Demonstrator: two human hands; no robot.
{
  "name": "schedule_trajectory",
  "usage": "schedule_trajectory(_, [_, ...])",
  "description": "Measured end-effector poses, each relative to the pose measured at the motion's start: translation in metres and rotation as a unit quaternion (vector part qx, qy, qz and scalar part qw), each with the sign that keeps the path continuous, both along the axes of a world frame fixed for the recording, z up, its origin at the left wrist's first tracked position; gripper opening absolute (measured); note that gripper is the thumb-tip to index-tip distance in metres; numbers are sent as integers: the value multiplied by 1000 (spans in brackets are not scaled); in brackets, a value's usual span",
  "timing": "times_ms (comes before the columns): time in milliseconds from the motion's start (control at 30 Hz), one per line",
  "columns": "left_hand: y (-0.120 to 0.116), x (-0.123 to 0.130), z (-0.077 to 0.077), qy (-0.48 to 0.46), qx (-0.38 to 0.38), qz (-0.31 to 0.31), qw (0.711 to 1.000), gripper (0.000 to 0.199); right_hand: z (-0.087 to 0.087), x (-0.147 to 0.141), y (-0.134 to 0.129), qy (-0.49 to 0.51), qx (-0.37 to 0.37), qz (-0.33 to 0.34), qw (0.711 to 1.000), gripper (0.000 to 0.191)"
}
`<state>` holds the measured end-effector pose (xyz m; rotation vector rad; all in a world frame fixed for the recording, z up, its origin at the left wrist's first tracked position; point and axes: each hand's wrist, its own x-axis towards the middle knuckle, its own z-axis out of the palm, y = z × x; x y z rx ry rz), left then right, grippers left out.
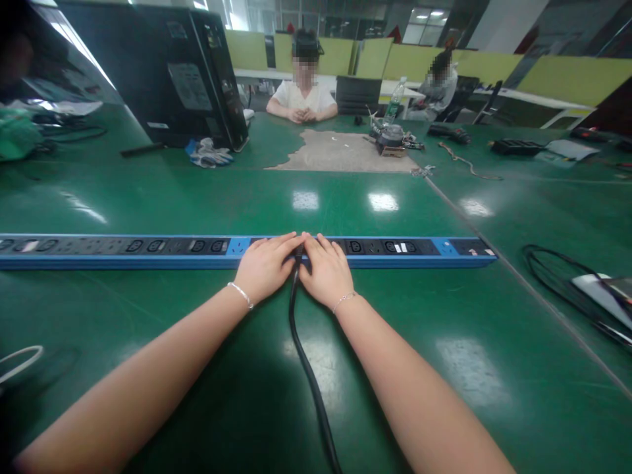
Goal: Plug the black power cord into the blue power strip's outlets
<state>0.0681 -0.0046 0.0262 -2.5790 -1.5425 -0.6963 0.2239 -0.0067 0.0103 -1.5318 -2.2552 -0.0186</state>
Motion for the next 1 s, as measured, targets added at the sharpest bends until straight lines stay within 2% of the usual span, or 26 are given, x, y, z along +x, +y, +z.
schedule_trajectory(200, [6,-3,23,38,-52,-4,998,48,0,4,2,-2,-14,15,1000,62])
schedule_trajectory(333, [3,4,33,50,-73,19,996,40,0,3,2,-3,-13,14,1000,62])
schedule_trajectory(500, [-7,20,39,94,-53,61,992,44,-3,0,1,4,3,4,1000,63])
schedule_trajectory(633, [-7,33,45,137,-45,89,986,34,-7,-1,2,2,10,12,1000,64])
schedule_trajectory(833, [3,45,52,150,-49,71,985,22,-9,-7,2,65,17,-17,998,56])
schedule_trajectory(1000, [5,47,52,148,-57,84,984,24,-8,-8,2,121,23,-27,992,50])
